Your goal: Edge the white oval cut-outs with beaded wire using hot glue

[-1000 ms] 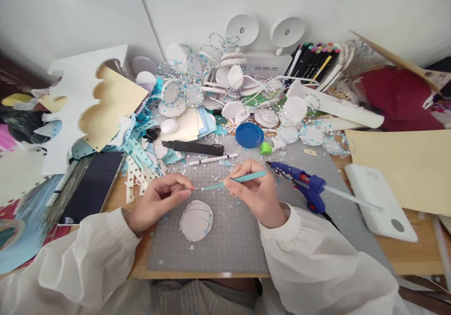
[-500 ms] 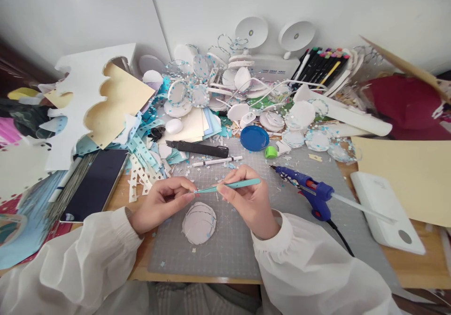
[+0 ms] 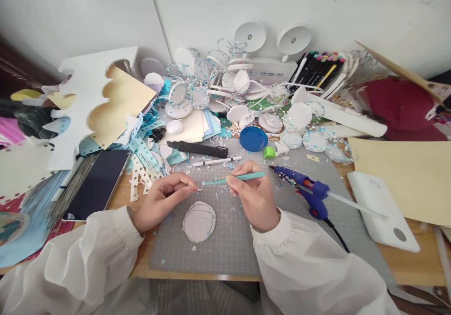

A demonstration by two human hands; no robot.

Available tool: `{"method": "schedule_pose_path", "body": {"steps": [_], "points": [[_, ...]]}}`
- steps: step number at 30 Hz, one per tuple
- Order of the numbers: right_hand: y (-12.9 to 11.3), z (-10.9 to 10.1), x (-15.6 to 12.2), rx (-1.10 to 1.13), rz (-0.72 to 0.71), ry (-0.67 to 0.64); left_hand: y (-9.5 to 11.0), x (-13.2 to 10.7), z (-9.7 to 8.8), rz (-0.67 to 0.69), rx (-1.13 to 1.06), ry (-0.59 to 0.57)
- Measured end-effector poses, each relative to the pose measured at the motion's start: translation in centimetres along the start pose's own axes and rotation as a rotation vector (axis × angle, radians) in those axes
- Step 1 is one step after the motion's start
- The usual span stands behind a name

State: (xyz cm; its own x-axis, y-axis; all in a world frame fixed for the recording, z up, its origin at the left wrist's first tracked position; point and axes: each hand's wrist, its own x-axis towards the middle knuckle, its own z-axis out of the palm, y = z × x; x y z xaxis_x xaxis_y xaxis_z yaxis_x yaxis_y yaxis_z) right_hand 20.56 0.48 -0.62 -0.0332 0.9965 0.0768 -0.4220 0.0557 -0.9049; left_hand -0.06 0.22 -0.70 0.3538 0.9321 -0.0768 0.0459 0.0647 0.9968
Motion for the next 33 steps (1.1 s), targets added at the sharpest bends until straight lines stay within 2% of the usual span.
{"method": "schedule_pose_path", "body": {"steps": [6,10,16,22,28,33], "points": [[-0.8,-0.4,0.7,0.272,0.178,0.109,-0.2,0.2,-0.1,0.032,-0.081,0.11],[-1.2,-0.8,1.1,0.381,0.257,0.176,-0.6,0.2,-0.3,0.04,-0.12,0.112],[-0.6,-0.8,0.8,0.299,0.227,0.05,-0.5,0.0,-0.1,0.033,-0.118,0.084],[-0.6,-0.4,0.5,0.202,0.205,0.023,-0.2,0.1,0.2,0.05,0.029,0.086],[-0.8,-0.2,0.4,0.132,0.152,-0.004,-0.2,0.4,0.3,0.049,-0.054,0.129],[-0.1,-0.3,0.0,0.058,0.024,-0.025,0.2,0.2,0.1,0.066,0.07,0.11]]}}
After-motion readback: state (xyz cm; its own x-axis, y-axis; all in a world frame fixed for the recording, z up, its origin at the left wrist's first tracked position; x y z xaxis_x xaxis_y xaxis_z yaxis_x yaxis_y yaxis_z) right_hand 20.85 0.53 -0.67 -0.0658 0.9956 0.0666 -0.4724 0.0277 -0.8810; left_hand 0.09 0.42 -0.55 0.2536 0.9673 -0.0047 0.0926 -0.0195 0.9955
